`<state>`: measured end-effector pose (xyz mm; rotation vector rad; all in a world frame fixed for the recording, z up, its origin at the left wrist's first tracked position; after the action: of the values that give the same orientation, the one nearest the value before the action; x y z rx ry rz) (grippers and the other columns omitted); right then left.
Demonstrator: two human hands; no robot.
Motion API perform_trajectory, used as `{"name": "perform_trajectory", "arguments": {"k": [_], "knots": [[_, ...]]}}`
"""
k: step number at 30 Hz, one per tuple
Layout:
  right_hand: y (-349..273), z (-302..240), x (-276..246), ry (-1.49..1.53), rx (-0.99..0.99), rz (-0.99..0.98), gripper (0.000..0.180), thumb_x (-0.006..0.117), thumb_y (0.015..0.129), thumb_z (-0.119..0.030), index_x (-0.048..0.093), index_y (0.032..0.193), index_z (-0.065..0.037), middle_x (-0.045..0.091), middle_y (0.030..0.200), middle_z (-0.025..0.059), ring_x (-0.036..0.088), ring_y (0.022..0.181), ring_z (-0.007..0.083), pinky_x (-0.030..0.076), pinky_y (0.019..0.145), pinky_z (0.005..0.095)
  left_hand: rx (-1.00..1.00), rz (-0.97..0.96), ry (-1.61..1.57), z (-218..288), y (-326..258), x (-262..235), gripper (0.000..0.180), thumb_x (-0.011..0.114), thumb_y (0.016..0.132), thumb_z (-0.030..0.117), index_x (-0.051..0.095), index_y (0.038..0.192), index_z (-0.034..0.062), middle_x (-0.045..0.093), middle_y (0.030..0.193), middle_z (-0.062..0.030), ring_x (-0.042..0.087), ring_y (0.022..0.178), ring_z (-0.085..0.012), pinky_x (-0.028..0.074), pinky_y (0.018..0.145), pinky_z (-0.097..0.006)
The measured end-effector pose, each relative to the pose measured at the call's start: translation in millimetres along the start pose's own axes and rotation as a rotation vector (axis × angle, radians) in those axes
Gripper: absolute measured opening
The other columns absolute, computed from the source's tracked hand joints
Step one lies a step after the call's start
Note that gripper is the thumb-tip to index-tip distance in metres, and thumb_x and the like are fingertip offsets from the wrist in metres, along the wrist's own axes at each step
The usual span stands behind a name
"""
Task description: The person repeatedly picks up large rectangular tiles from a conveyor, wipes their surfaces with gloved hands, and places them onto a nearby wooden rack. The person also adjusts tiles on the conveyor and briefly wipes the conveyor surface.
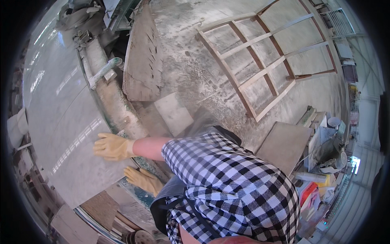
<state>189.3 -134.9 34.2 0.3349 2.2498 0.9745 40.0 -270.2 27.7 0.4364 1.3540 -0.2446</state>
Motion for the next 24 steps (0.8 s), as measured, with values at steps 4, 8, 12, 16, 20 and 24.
{"name": "perform_trajectory", "arguments": {"k": [4, 8, 12, 16, 20, 24], "knots": [[3, -2, -5, -0.123, -0.023, -0.018, 0.028, 0.065, 0.082, -0.026, 0.067, 0.105, -0.011, 0.065, 0.106, 0.0048, 0.06, 0.102, 0.0228, 0.042, 0.096, 0.0424, -0.084, -0.077, -0.031, 0, 2, 1, 0.056, 0.049, 0.105, 0.02, 0.041, 0.153, -0.0086, 0.04, 0.161, -0.028, 0.035, 0.15, -0.0443, 0.018, 0.127, -0.057], [10, -3, -3, -0.093, 0.046, -0.106, 0.028, 0.064, 0.081, -0.015, 0.066, 0.108, -0.007, 0.065, 0.103, 0.0131, 0.059, 0.093, 0.033, 0.045, 0.088, 0.0474, -0.253, -0.147, -0.058, -4, -6, 4, 0.059, 0.055, 0.101, 0.019, 0.043, 0.152, -0.0081, 0.042, 0.159, -0.028, 0.038, 0.148, -0.0445, 0.019, 0.127, -0.057], [14, -4, -8, 0.094, -0.006, -0.117, 0.036, 0.064, 0.091, -0.013, 0.065, 0.125, -0.001, 0.066, 0.125, 0.0167, 0.059, 0.12, 0.0359, 0.041, 0.105, 0.0518, -0.132, 0.021, -0.11, 3, -9, -1, 0.061, 0.061, 0.095, 0.015, 0.045, 0.149, -0.008, 0.047, 0.153, -0.0299, 0.04, 0.146, -0.0461, 0.021, 0.125, -0.06], [14, -3, -10, 0.113, 0.024, -0.204, 0.043, 0.065, 0.094, -0.011, 0.061, 0.135, 0.001, 0.061, 0.141, 0.0196, 0.053, 0.136, 0.0369, 0.035, 0.115, 0.0554, -0.109, 0.018, -0.12, 10, -3, -9, 0.061, 0.064, 0.093, 0.012, 0.045, 0.148, -0.0084, 0.048, 0.151, -0.0312, 0.041, 0.145, -0.0475, 0.023, 0.123, -0.062], [11, -3, -11, 0.124, -0.007, -0.237, 0.043, 0.066, 0.093, -0.012, 0.061, 0.133, 0.001, 0.061, 0.14, 0.0202, 0.055, 0.133, 0.0365, 0.035, 0.114, 0.0554, -0.111, 0.039, -0.112, 12, -2, -13, 0.058, 0.061, 0.097, 0.013, 0.044, 0.149, -0.0093, 0.047, 0.152, -0.0308, 0.04, 0.147, -0.0458, 0.023, 0.124, -0.061], [11, -2, -7, 0.103, -0.03, -0.213, 0.042, 0.067, 0.092, -0.012, 0.062, 0.132, 0.001, 0.062, 0.138, 0.0202, 0.056, 0.131, 0.0365, 0.035, 0.114, 0.0552, -0.121, 0.015, -0.119, 11, -4, -10, 0.059, 0.059, 0.1, 0.013, 0.041, 0.152, -0.0083, 0.045, 0.155, -0.0292, 0.038, 0.149, -0.0436, 0.021, 0.125, -0.061]]}}
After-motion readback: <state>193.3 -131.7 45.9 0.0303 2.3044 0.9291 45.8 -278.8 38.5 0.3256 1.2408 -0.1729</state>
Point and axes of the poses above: each hand's wrist, its own y-axis towards the middle knuckle, its own x-axis out of the palm, z = x × y, the point moved 2 cm from there along y, towards the middle knuckle
